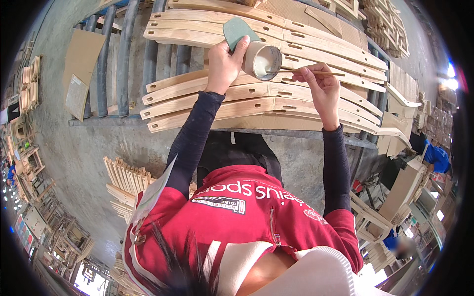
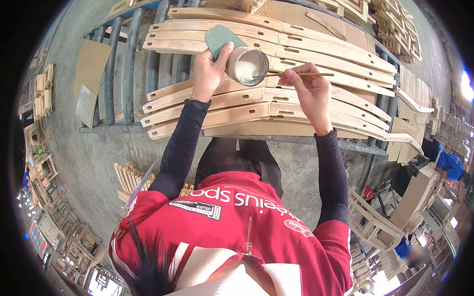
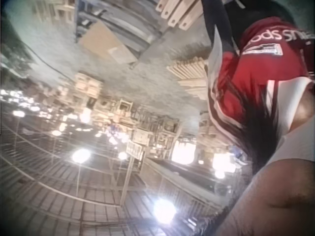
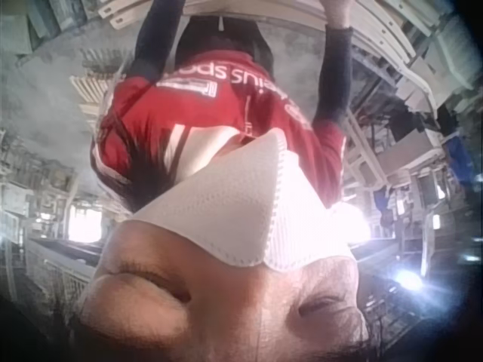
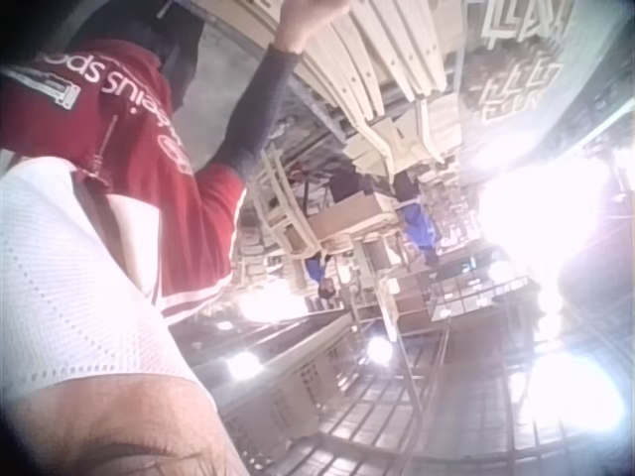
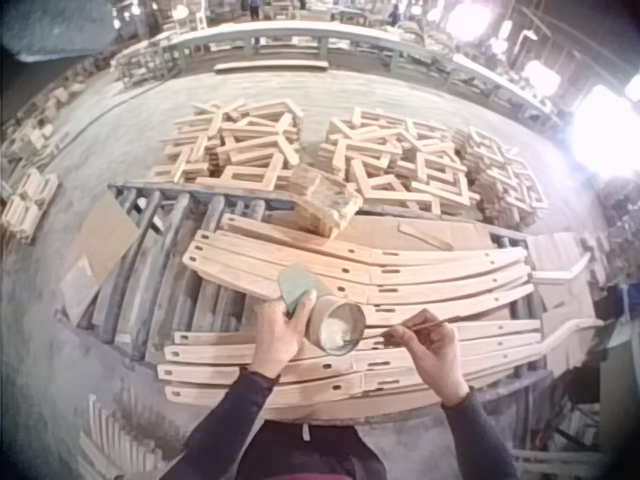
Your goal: The person applies a white liquid to the slots of curved wooden pieces using a small brush and container. After applying the liquid, the person stacks the treated pieces on a metal rack.
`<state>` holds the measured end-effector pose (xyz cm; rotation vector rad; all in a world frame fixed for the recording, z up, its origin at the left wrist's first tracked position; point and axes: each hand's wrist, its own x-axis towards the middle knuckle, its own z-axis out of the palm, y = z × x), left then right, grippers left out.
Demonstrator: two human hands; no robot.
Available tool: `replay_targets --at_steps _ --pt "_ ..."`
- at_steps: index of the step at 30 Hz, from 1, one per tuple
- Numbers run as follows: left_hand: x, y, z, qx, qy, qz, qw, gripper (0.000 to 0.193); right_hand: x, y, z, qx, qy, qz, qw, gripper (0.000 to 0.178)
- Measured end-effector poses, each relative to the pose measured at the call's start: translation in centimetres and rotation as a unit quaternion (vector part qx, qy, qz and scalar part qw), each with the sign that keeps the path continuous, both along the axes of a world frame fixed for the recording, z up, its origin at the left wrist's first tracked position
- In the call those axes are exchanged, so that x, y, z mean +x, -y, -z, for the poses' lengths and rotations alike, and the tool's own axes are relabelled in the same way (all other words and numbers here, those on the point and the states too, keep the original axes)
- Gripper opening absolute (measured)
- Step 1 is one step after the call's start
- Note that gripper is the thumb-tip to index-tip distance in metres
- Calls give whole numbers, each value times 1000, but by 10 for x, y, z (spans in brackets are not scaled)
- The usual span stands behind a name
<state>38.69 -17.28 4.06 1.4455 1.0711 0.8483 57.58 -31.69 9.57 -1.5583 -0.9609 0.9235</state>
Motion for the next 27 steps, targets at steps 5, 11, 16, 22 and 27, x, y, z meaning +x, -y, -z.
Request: replay_targets --at_steps 5,11,16,22,27 --pt "0 -1 10 -15 17 -5 1000 40 1 3 -2 -18 -122 52 991 15" --pt "5 1 9 -50 16 1 999 39 12 5 11 -20 -219 97 971 18" --pt "12 1 14 -30 32 -10 999 40 26 4 21 -39 -243 86 965 19" --pt "-2 -2 27 -58 9 -12 998 39 68 -15 15 13 -39 182 982 21" --pt "-14 -4 26 -58 -50 -9 997 37 97 -31 56 10 193 160 968 25"
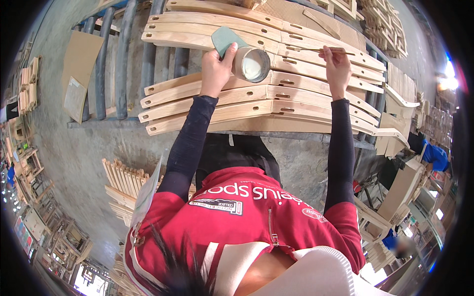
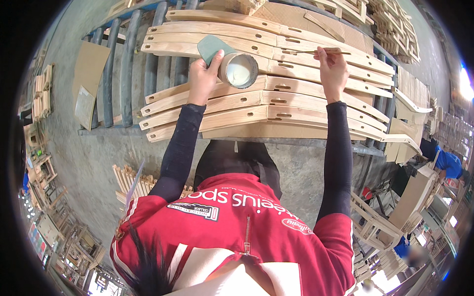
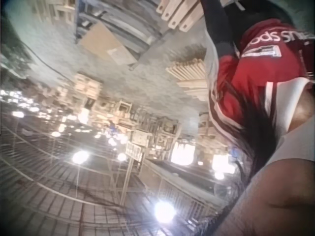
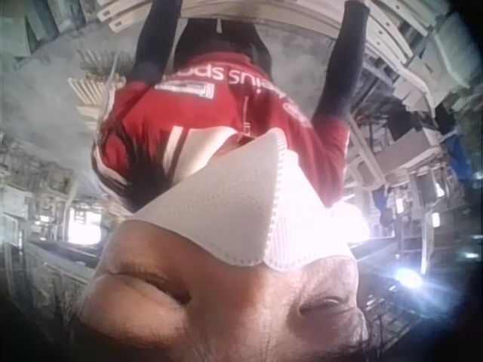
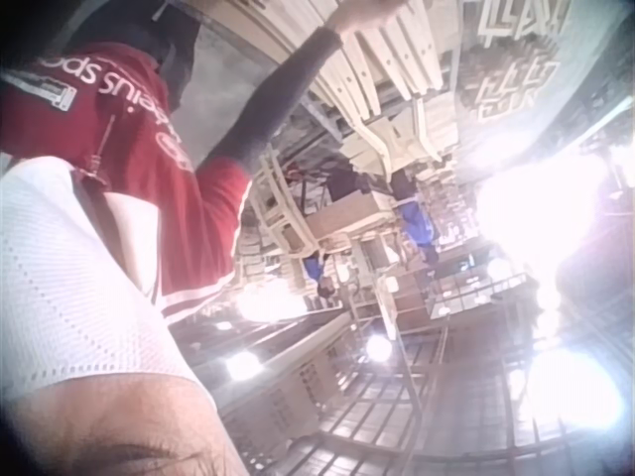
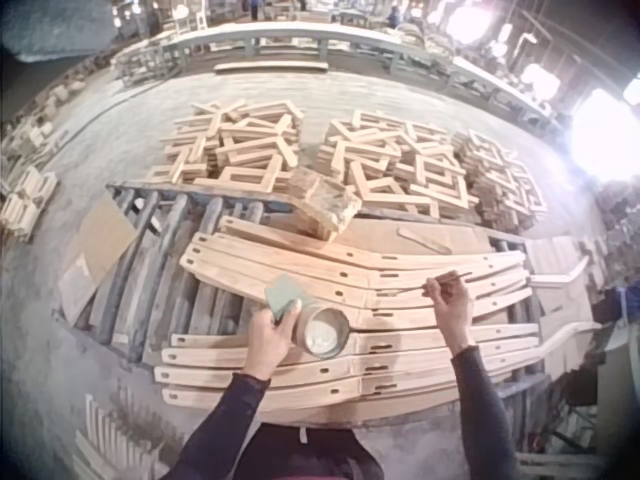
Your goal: The person applies a white liquid to the slots of curved wooden pieces using a small brush and container. After applying the liquid, the person stacks the treated pieces on a metal rack.
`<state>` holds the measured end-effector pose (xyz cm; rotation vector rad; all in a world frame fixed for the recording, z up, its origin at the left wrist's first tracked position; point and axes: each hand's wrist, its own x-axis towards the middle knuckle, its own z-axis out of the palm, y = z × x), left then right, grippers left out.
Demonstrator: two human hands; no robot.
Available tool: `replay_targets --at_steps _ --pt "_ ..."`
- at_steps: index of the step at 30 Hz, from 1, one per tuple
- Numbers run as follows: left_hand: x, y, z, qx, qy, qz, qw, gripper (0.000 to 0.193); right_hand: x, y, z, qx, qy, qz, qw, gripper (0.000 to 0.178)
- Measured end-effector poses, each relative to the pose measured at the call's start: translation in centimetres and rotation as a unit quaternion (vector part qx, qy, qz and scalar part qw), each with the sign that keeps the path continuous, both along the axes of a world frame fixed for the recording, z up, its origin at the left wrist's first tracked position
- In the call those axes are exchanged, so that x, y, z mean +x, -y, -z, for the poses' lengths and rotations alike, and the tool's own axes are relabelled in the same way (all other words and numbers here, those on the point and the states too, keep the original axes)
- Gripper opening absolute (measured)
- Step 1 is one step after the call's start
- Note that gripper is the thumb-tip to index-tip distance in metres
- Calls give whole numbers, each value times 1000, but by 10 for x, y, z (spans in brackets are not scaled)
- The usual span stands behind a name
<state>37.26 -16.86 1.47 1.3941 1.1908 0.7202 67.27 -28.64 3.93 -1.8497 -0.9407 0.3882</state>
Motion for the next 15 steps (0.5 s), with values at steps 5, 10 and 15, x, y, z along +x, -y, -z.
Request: replay_targets --at_steps 5,10,15 --pt "-3 2 6 35 57 -34 997 44 -3 -8 9 -86 108 6 990 26" --pt "-8 0 14 48 39 -41 997 44 -5 -12 6 -105 128 14 986 26" --pt "-7 2 15 38 45 -45 997 45 -7 -21 17 -76 70 -6 995 26"
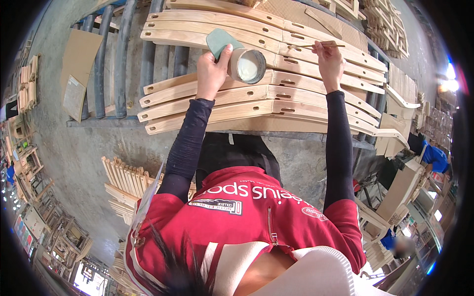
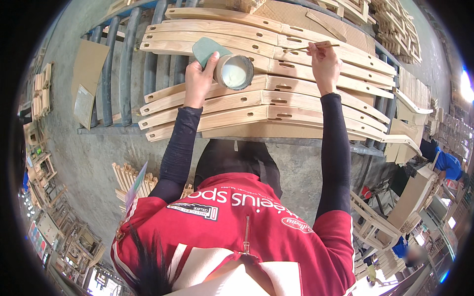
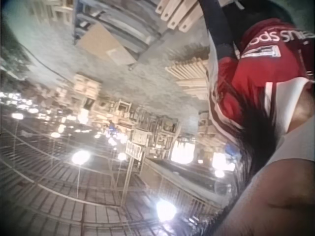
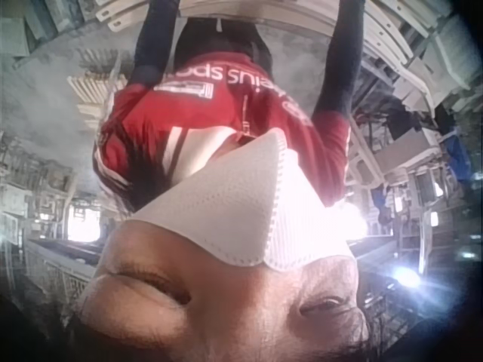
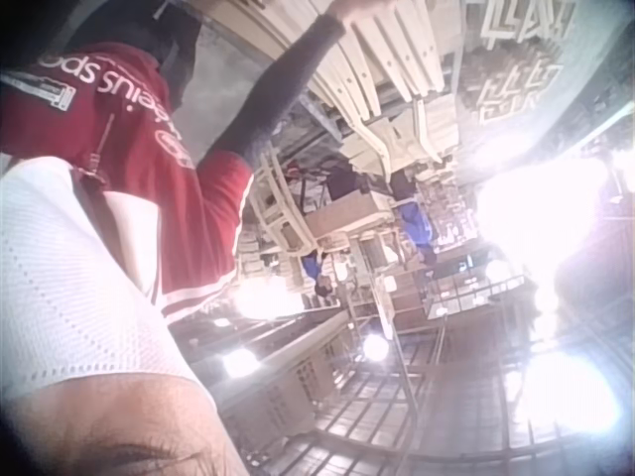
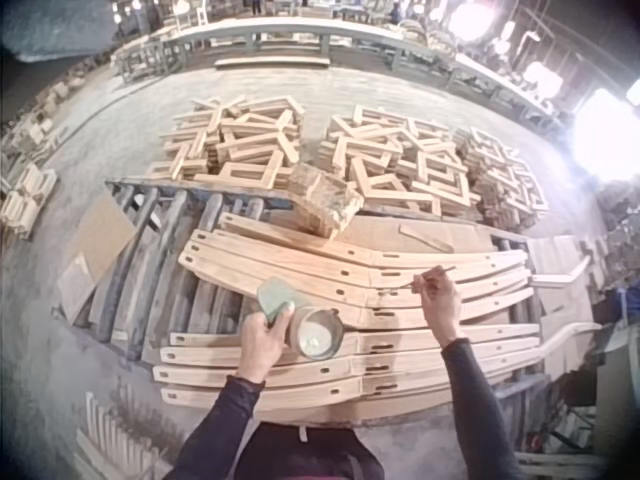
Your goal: The person applies a white liquid to the slots of curved wooden pieces using a small brush and container. After applying the liquid, the person stacks the treated pieces on a metal rack.
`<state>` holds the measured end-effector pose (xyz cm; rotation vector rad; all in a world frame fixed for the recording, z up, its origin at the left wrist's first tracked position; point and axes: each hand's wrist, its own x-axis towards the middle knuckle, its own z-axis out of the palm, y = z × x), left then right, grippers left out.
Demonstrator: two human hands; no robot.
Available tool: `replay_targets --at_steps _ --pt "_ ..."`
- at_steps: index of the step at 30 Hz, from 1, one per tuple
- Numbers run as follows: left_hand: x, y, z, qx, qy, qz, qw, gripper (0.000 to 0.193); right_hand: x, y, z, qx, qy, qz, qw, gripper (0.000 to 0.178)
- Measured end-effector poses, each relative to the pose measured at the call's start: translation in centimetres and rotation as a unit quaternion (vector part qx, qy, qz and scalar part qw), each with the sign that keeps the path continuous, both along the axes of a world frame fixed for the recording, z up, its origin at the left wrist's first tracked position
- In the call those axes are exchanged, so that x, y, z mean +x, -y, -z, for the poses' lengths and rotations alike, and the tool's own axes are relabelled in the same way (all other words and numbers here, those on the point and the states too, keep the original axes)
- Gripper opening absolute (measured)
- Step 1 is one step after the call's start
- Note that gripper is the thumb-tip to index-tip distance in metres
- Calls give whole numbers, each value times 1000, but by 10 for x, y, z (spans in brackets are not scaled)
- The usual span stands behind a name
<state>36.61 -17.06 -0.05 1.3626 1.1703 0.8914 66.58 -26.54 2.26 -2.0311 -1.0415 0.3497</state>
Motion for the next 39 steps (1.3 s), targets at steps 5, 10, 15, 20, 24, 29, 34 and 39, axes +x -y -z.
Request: replay_targets --at_steps 5,10,15,20,24,29,34,39 --pt "0 1 -10 -15 9 9 1000 44 6 -5 3 -57 111 -7 992 23" --pt "-5 1 -14 -9 -11 0 1000 41 -2 -8 -5 -60 128 -43 989 22" --pt "-7 0 -15 -26 -35 1 999 40 0 -10 -5 -50 93 -27 994 18" --pt "-7 1 -21 -33 -37 1 999 39 -4 -7 -6 -71 135 -64 986 17" --pt "-6 2 -22 -33 -41 8 999 38 -12 -12 -9 -49 101 -79 991 17" --pt "-8 3 -15 -21 -7 -6 1000 40 -3 -8 -13 -123 129 -46 983 17" --pt "-8 3 -15 -29 -16 -6 999 42 -10 -15 -4 -64 77 -79 992 13" --pt "-6 1 -18 -7 -37 -5 999 43 15 3 0 -45 96 -53 993 10"
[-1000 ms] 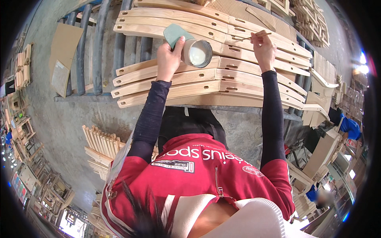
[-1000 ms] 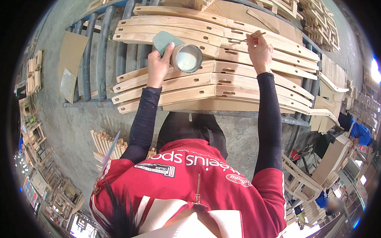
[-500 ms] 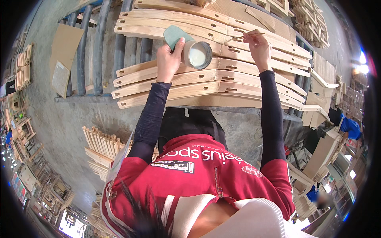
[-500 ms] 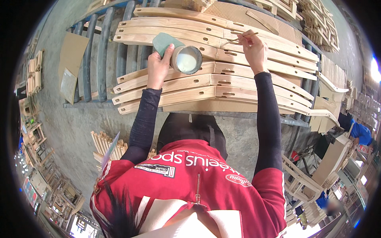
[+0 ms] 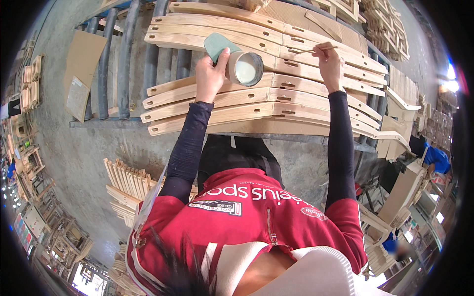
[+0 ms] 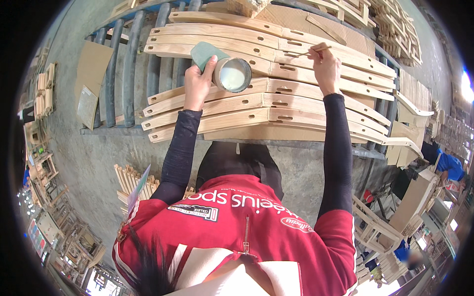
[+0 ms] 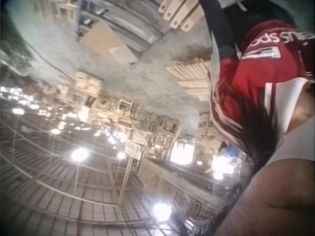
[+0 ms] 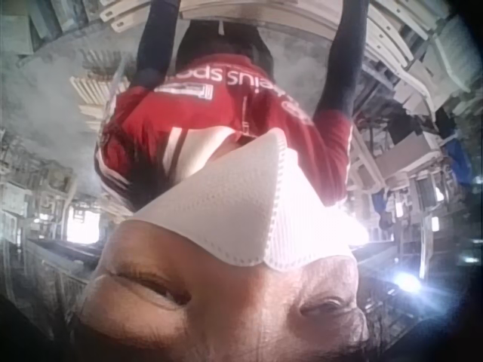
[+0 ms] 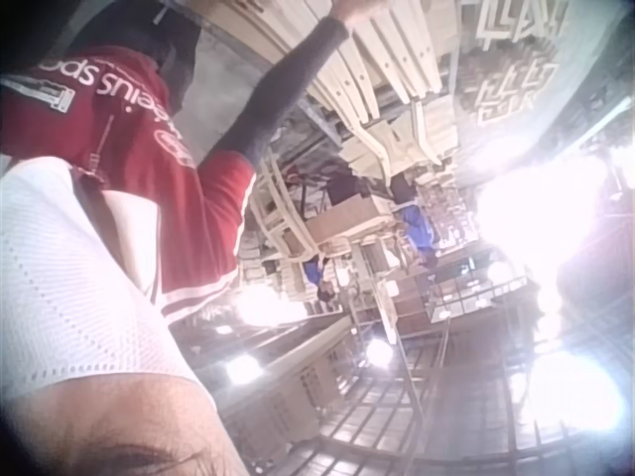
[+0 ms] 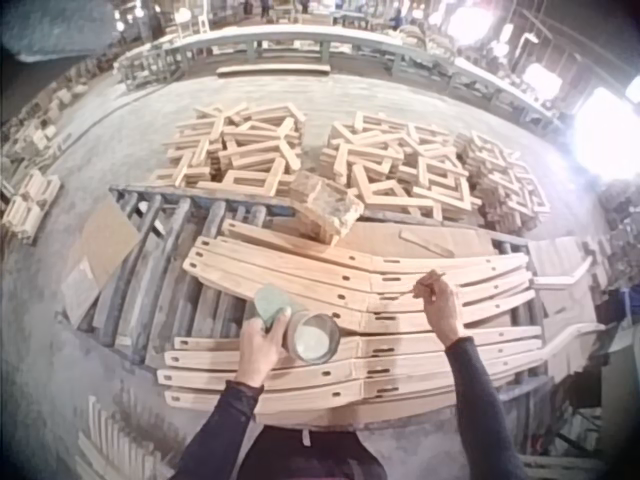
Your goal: The person applies a white liquid to the slots of curved wooden pieces using a small brush and container. After applying the liquid, the person stacks the treated pieces on a metal rack.
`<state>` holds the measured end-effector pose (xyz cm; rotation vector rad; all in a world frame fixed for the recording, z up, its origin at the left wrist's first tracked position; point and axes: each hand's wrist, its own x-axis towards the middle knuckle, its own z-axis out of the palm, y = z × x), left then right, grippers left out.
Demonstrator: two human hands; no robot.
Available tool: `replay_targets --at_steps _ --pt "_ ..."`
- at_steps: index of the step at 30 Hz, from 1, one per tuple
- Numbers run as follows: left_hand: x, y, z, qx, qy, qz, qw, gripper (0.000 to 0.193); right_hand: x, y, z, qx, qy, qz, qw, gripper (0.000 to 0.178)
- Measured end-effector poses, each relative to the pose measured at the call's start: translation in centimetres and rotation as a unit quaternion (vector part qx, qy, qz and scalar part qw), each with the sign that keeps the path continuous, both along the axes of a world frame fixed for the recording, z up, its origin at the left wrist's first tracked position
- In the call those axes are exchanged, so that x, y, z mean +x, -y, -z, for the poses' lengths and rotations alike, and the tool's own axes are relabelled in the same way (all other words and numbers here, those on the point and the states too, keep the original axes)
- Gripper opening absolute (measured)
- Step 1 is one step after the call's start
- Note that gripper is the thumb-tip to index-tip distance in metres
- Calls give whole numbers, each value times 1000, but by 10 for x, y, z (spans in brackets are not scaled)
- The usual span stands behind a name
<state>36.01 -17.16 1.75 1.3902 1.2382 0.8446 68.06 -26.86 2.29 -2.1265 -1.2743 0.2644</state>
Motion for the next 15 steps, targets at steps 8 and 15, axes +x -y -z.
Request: replay_targets --at_steps 8,15 --pt "5 -8 12 22 19 -1 1000 42 -57 29 -82 120 -296 -83 944 11" --pt "24 -2 -33 1 14 36 999 41 -108 35 -81 91 -214 -111 966 11"
